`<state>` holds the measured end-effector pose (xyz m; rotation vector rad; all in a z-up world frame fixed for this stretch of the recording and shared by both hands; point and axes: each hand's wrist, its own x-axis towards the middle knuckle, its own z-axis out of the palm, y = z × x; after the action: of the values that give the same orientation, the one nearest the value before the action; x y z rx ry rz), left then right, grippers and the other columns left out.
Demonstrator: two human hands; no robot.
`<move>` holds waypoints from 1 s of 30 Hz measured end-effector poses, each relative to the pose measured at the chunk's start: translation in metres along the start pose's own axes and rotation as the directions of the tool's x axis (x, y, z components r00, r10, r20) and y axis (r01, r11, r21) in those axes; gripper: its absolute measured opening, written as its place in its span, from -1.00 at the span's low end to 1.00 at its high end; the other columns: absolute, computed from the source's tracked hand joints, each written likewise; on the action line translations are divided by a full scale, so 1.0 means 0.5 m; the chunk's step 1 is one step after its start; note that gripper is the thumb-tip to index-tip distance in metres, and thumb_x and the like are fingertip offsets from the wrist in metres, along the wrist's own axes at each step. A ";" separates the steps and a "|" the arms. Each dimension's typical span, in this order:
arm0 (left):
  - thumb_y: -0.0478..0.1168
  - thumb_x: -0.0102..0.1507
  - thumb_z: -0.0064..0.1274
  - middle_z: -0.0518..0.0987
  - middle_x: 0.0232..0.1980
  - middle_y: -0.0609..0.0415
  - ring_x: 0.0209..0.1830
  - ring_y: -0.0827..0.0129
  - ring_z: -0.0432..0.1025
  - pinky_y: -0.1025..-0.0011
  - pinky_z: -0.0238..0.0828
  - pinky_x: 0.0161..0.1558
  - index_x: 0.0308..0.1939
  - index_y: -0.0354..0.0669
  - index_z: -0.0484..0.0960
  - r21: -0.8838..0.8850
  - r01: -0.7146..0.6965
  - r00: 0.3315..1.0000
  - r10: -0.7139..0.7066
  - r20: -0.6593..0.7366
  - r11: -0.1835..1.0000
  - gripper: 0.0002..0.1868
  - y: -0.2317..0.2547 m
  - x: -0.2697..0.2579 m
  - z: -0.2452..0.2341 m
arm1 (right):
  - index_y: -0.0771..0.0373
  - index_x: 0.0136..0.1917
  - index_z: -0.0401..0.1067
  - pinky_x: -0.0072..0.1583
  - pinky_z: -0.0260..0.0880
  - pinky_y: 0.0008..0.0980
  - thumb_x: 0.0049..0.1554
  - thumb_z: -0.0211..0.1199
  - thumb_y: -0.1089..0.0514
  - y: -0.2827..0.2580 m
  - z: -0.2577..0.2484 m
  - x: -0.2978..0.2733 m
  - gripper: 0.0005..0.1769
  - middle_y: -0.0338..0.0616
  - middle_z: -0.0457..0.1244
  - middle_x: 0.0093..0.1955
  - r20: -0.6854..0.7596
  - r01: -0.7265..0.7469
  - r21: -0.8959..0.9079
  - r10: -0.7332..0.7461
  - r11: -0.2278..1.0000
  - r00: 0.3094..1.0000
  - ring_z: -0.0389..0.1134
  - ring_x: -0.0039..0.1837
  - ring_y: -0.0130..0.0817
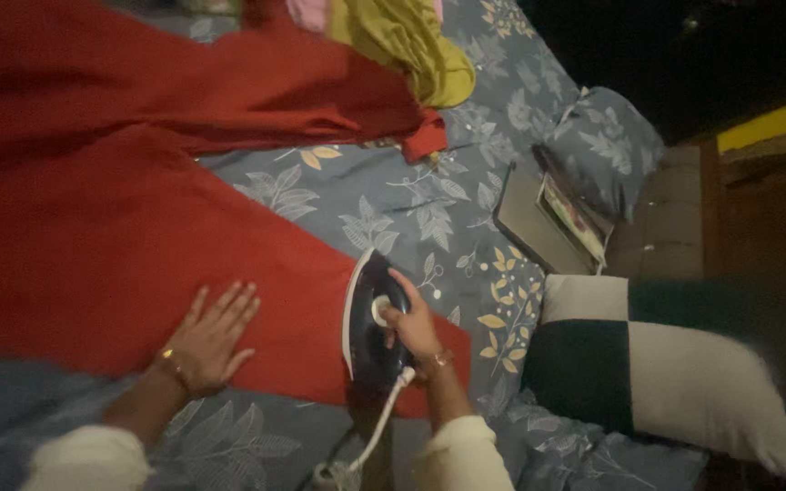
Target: The person irons a red garment laid out on a bed. They use a handheld electric iron to smooth the fabric, moving it back and forth across the surface while occasionally adjusting the garment with their other hand.
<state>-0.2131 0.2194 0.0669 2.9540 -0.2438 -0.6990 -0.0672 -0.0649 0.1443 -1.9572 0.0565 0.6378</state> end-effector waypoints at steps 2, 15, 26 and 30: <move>0.24 0.41 -0.50 -0.42 0.69 -0.01 0.68 0.19 -0.49 -0.04 -0.58 0.56 0.60 -0.17 -0.32 0.077 0.014 1.000 -0.014 0.003 0.997 -0.15 0.001 -0.020 -0.002 | -0.05 0.56 0.20 -0.42 0.25 -0.44 0.11 0.22 0.35 0.024 0.008 -0.049 -0.21 -0.06 0.28 -0.19 0.057 -0.008 0.006 0.007 1.000 0.998 0.22 -0.45 -0.46; 0.25 0.42 -0.57 -0.44 0.70 0.04 0.68 0.23 -0.50 -0.02 -0.56 0.57 0.62 -0.13 -0.36 0.149 0.021 0.994 -0.037 0.100 0.989 -0.16 0.006 -0.015 -0.022 | -0.18 0.53 0.27 -0.35 0.29 -0.52 0.15 0.31 0.22 0.128 0.049 -0.283 -0.28 -0.13 0.34 0.15 -0.022 -0.158 -0.112 0.156 0.981 0.987 0.25 -0.36 -0.56; 0.25 0.42 -0.61 -0.48 0.70 0.02 0.67 0.23 -0.52 -0.04 -0.60 0.54 0.61 -0.13 -0.40 0.170 0.008 0.992 -0.030 0.125 0.985 -0.17 0.013 -0.016 -0.039 | -0.05 0.52 0.28 -0.42 0.27 -0.42 0.08 0.22 0.38 0.042 -0.059 -0.031 -0.23 -0.02 0.34 -0.11 -0.108 0.049 0.001 -0.049 0.999 0.993 0.23 -0.45 -0.41; 0.26 0.44 -0.60 -0.46 0.70 0.01 0.68 0.19 -0.51 -0.03 -0.59 0.55 0.62 -0.13 -0.39 0.167 0.007 0.983 -0.038 0.180 0.986 -0.16 0.011 -0.017 -0.042 | -0.16 0.52 0.28 -0.20 0.51 -0.51 0.12 0.18 0.31 0.054 -0.058 -0.109 -0.26 -0.20 0.31 0.21 -0.235 -0.242 0.087 0.256 0.966 0.938 0.46 -0.16 -0.54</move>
<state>-0.2118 0.2165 0.0903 3.0532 -0.2967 -1.0012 -0.1105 -0.1151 0.1567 -1.9801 0.4782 0.5469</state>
